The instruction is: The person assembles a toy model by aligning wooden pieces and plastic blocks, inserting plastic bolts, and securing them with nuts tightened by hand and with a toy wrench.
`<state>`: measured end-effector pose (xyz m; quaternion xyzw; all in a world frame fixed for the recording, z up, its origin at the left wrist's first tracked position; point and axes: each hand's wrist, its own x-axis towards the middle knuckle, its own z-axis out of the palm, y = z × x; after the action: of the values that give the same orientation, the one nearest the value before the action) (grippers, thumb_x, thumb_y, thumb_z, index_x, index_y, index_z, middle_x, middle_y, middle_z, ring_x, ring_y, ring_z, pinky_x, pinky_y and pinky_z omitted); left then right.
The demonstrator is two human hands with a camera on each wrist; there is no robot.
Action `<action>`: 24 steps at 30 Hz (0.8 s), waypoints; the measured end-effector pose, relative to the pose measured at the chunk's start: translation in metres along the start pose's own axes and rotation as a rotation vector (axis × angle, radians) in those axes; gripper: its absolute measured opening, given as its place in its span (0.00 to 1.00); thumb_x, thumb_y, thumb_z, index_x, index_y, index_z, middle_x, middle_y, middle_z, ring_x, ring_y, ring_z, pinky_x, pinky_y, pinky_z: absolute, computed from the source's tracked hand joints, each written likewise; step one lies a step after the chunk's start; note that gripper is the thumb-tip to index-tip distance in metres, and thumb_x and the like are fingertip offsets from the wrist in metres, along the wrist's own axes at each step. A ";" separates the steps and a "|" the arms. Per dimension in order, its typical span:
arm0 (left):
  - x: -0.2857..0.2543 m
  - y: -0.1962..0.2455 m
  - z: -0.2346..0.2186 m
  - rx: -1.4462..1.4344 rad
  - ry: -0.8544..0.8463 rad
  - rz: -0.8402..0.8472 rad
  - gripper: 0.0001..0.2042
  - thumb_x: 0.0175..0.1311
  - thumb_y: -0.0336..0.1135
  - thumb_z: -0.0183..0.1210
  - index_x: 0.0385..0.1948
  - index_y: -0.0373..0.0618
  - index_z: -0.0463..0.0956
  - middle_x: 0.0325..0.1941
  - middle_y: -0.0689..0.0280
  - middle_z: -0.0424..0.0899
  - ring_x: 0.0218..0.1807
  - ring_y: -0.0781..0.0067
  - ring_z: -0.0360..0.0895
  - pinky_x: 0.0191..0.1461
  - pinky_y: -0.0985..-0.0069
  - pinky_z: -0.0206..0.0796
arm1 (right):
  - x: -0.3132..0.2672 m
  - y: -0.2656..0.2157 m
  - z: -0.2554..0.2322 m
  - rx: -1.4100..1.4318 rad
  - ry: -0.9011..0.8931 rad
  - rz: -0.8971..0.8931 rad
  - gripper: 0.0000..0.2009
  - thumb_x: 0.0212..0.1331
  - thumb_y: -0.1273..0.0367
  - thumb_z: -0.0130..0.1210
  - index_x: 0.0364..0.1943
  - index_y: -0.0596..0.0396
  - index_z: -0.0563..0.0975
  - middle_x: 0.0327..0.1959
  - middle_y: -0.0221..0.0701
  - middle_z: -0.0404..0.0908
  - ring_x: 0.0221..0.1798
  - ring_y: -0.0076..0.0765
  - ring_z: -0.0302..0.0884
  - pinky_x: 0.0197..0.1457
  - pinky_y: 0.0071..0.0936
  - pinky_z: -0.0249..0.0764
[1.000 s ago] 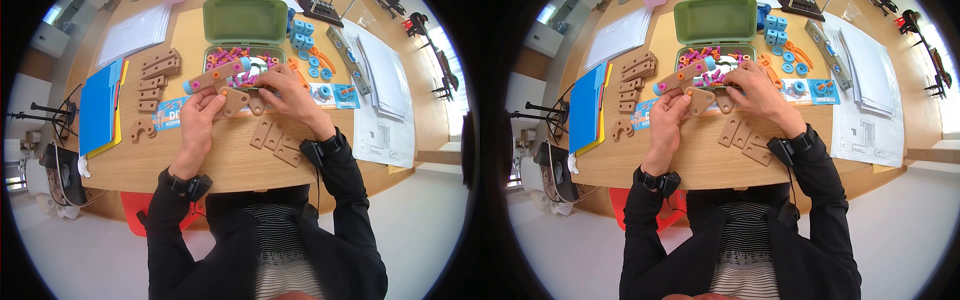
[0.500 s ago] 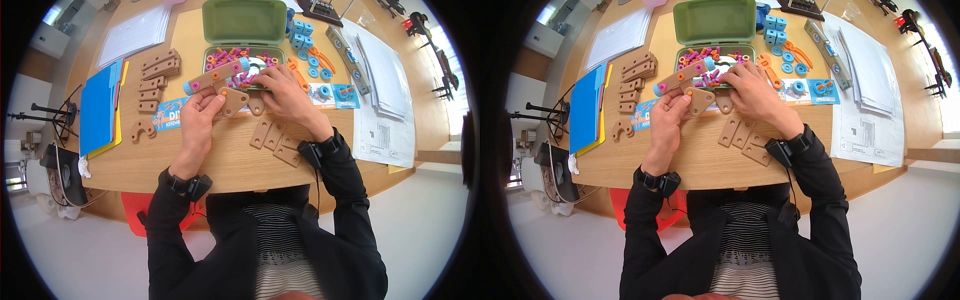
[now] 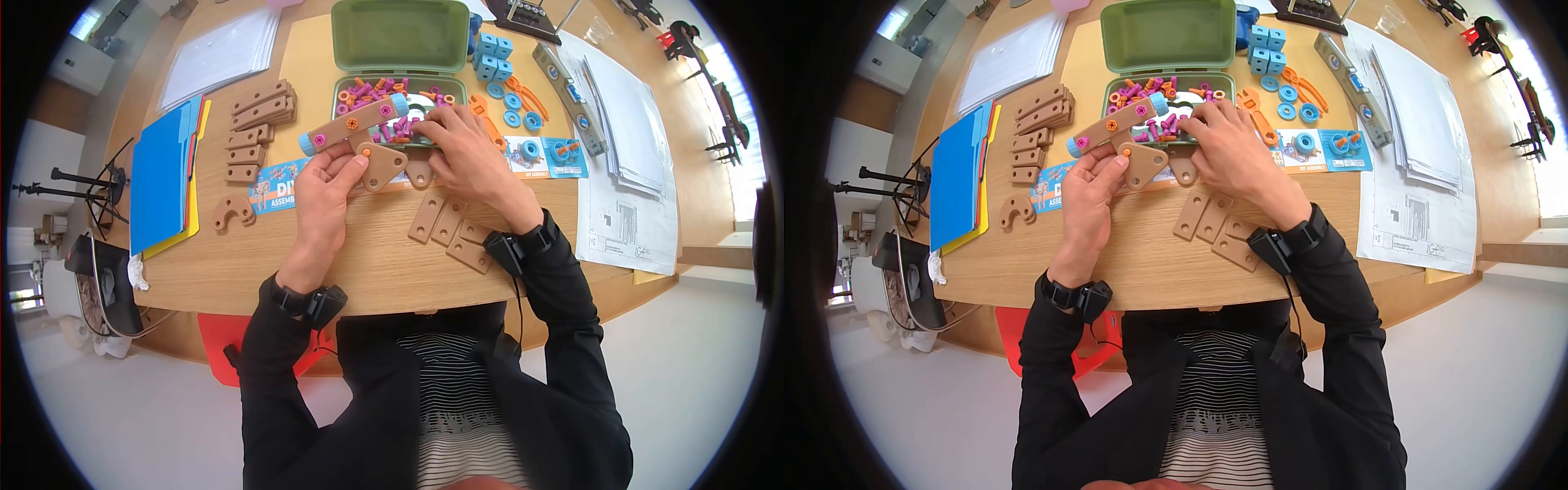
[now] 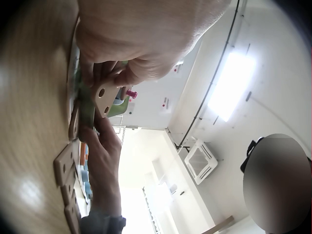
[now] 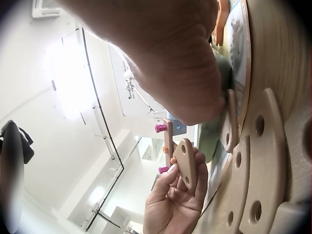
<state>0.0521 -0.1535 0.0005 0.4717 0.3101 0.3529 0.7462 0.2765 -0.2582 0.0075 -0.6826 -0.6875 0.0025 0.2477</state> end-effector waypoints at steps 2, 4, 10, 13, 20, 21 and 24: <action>0.000 0.000 0.000 0.001 0.005 0.001 0.18 0.73 0.26 0.65 0.60 0.27 0.76 0.53 0.55 0.90 0.52 0.73 0.87 0.59 0.76 0.79 | 0.000 -0.001 0.000 -0.022 0.014 -0.007 0.20 0.62 0.75 0.56 0.59 0.57 0.81 0.58 0.40 0.78 0.66 0.52 0.71 0.72 0.49 0.68; 0.001 -0.001 0.000 -0.005 0.005 0.006 0.17 0.73 0.25 0.65 0.59 0.27 0.76 0.53 0.55 0.90 0.51 0.73 0.88 0.59 0.76 0.80 | 0.000 -0.003 -0.002 -0.039 0.007 -0.003 0.20 0.62 0.75 0.56 0.59 0.57 0.81 0.58 0.40 0.78 0.66 0.52 0.72 0.72 0.49 0.69; 0.001 0.000 0.000 -0.001 0.007 0.005 0.17 0.73 0.25 0.65 0.59 0.28 0.77 0.52 0.55 0.90 0.51 0.72 0.88 0.58 0.76 0.80 | 0.000 -0.003 -0.003 0.000 0.019 0.009 0.18 0.62 0.73 0.56 0.57 0.61 0.80 0.56 0.42 0.78 0.65 0.52 0.72 0.72 0.48 0.69; 0.000 0.000 0.000 -0.005 0.003 0.000 0.17 0.73 0.25 0.65 0.59 0.28 0.77 0.52 0.55 0.90 0.50 0.72 0.88 0.58 0.76 0.80 | 0.001 -0.001 -0.002 0.039 0.023 0.023 0.17 0.63 0.73 0.55 0.56 0.62 0.81 0.56 0.42 0.78 0.64 0.52 0.72 0.72 0.48 0.69; 0.000 0.001 0.000 0.006 0.013 -0.003 0.17 0.73 0.26 0.65 0.59 0.27 0.77 0.52 0.54 0.90 0.50 0.72 0.88 0.58 0.75 0.80 | 0.001 -0.001 0.000 0.044 0.062 0.025 0.16 0.63 0.73 0.54 0.53 0.61 0.81 0.55 0.43 0.79 0.64 0.51 0.73 0.71 0.48 0.70; 0.000 0.002 0.000 0.006 0.012 -0.006 0.17 0.73 0.26 0.65 0.59 0.27 0.77 0.52 0.54 0.90 0.50 0.72 0.88 0.57 0.76 0.80 | 0.001 -0.001 -0.001 0.044 0.062 0.025 0.16 0.63 0.73 0.54 0.53 0.61 0.81 0.55 0.43 0.79 0.64 0.51 0.73 0.71 0.48 0.70; 0.000 0.002 0.001 0.006 0.012 -0.009 0.17 0.73 0.26 0.64 0.59 0.27 0.77 0.52 0.54 0.90 0.50 0.72 0.88 0.57 0.76 0.81 | 0.000 -0.002 -0.002 0.024 0.036 0.018 0.15 0.63 0.73 0.54 0.53 0.61 0.81 0.56 0.42 0.79 0.65 0.51 0.73 0.71 0.48 0.70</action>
<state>0.0524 -0.1535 0.0024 0.4705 0.3180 0.3513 0.7444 0.2755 -0.2589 0.0097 -0.6856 -0.6768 0.0009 0.2682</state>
